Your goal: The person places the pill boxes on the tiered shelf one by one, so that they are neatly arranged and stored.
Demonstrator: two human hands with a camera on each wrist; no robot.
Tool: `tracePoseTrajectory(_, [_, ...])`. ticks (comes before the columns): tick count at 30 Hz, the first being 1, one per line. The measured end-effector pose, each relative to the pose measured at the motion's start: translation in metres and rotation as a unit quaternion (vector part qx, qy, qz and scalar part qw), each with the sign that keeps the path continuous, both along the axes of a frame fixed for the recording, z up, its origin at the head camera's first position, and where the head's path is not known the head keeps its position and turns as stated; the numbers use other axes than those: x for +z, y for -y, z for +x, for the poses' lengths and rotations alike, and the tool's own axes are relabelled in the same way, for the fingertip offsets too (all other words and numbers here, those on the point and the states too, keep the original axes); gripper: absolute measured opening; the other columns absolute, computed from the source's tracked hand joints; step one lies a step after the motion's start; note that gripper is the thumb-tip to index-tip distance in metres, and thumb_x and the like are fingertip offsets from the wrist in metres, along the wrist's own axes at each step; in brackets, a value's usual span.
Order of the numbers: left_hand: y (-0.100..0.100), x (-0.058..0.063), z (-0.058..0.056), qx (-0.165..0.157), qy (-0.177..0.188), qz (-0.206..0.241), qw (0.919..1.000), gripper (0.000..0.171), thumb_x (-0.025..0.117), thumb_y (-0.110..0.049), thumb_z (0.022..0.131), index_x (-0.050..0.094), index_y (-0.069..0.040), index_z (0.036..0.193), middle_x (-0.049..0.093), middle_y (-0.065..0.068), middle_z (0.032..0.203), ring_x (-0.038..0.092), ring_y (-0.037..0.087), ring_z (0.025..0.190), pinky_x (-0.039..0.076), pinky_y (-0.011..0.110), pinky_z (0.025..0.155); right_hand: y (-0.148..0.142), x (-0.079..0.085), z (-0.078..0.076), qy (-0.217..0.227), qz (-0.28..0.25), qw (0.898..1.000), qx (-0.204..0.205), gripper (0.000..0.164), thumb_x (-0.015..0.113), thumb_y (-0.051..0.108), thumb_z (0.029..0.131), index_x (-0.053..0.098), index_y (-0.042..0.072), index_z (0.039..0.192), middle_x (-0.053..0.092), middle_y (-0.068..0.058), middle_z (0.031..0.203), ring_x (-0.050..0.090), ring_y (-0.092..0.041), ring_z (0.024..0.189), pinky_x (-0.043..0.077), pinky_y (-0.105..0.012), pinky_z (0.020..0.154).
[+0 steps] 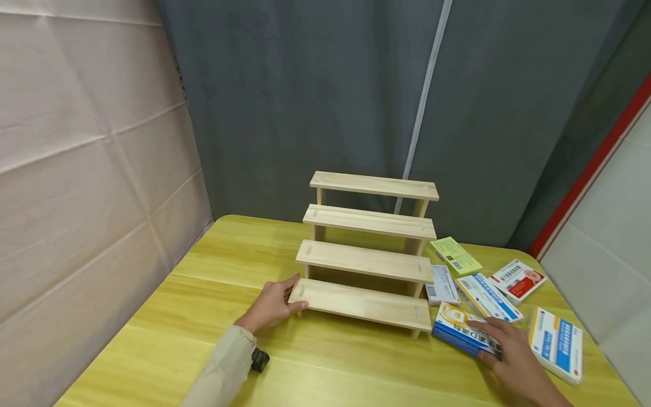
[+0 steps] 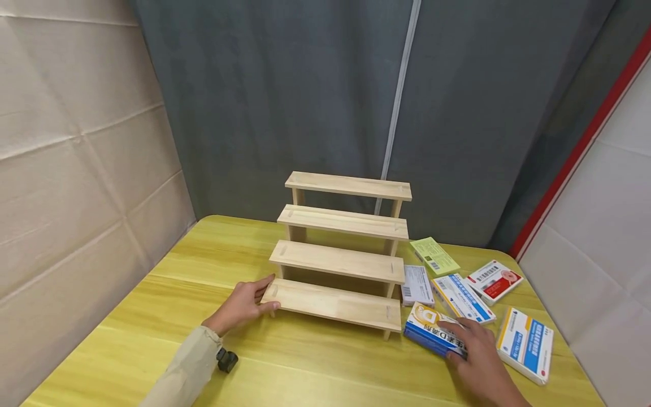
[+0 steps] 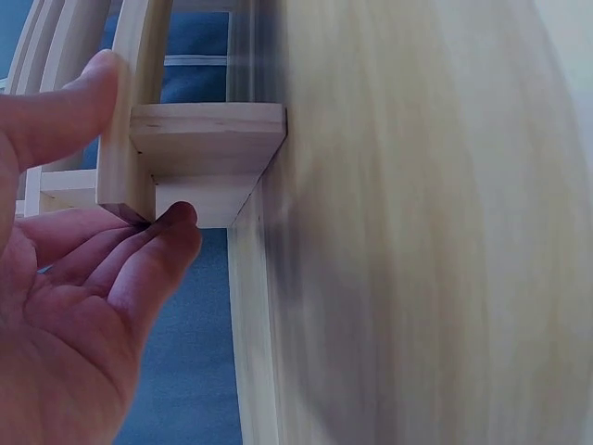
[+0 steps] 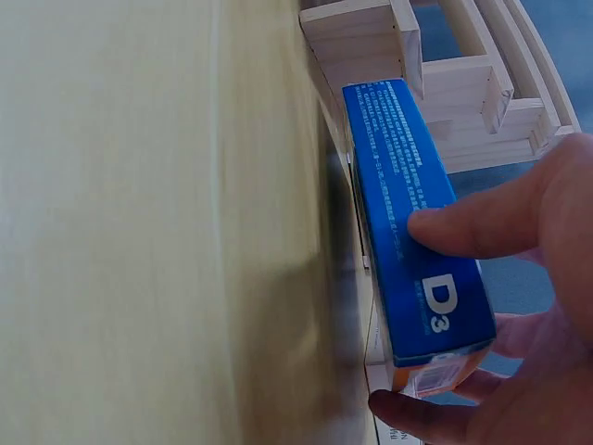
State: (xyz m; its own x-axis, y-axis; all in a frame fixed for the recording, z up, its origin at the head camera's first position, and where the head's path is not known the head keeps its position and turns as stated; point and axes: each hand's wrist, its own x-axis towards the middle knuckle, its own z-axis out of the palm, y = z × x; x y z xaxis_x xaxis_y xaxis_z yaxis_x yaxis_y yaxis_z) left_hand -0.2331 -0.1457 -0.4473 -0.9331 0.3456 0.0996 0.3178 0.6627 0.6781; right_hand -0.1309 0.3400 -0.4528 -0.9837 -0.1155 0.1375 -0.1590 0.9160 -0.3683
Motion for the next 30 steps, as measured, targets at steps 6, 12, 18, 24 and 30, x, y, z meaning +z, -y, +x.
tracePoseTrajectory(6, [-0.001, 0.0, 0.0, 0.007, -0.004, -0.01, 0.9999, 0.08, 0.077, -0.031, 0.089, 0.041, 0.004, 0.15, 0.057, 0.023, 0.142, 0.059, 0.032, 0.13, 0.056, 0.042, 0.101, 0.0, -0.003, 0.002, -0.029, -0.037, 0.999, 0.025, 0.051, 0.072, -0.002, 0.081, 0.063, 0.009, 0.13, 0.049, -0.036, 0.138, 0.04, -0.054, 0.124, 0.031, -0.072, 0.096])
tracePoseTrajectory(12, [0.0, 0.0, 0.0, 0.004, -0.001, -0.003, 1.0, 0.081, 0.078, -0.032, 0.089, 0.04, 0.005, 0.15, 0.057, 0.024, 0.142, 0.06, 0.032, 0.13, 0.056, 0.042, 0.101, 0.002, -0.005, 0.003, -0.077, -0.064, 0.993, 0.055, 0.052, 0.068, -0.006, 0.084, 0.058, 0.011, 0.133, 0.043, -0.032, 0.141, 0.036, -0.052, 0.124, 0.025, -0.076, 0.095])
tracePoseTrajectory(18, [0.0, 0.001, 0.0, 0.002, -0.001, -0.002, 1.0, 0.08, 0.078, -0.031, 0.089, 0.041, 0.006, 0.15, 0.057, 0.024, 0.142, 0.06, 0.032, 0.129, 0.056, 0.042, 0.102, 0.004, -0.003, 0.004, -0.093, -0.076, 0.991, 0.065, 0.05, 0.065, -0.007, 0.086, 0.058, 0.01, 0.132, 0.044, -0.03, 0.138, 0.033, -0.05, 0.123, 0.023, -0.072, 0.094])
tracePoseTrajectory(24, [0.0, 0.001, 0.0, 0.002, 0.002, -0.002, 1.0, 0.08, 0.078, -0.031, 0.089, 0.041, 0.006, 0.15, 0.056, 0.024, 0.143, 0.059, 0.033, 0.13, 0.055, 0.043, 0.102, -0.001, 0.001, 0.005, -0.095, -0.075, 0.99, 0.066, 0.048, 0.065, -0.005, 0.088, 0.057, 0.01, 0.133, 0.045, -0.03, 0.137, 0.035, -0.051, 0.122, 0.026, -0.068, 0.093])
tracePoseTrajectory(30, [0.0, 0.001, 0.0, 0.002, 0.005, -0.003, 1.0, 0.079, 0.077, -0.03, 0.089, 0.04, 0.006, 0.15, 0.056, 0.025, 0.143, 0.059, 0.033, 0.13, 0.055, 0.043, 0.102, -0.004, 0.005, 0.003, -0.115, -0.073, 0.988, 0.074, 0.052, 0.067, -0.006, 0.087, 0.057, 0.011, 0.135, 0.048, -0.029, 0.136, 0.036, -0.05, 0.12, 0.027, -0.066, 0.092])
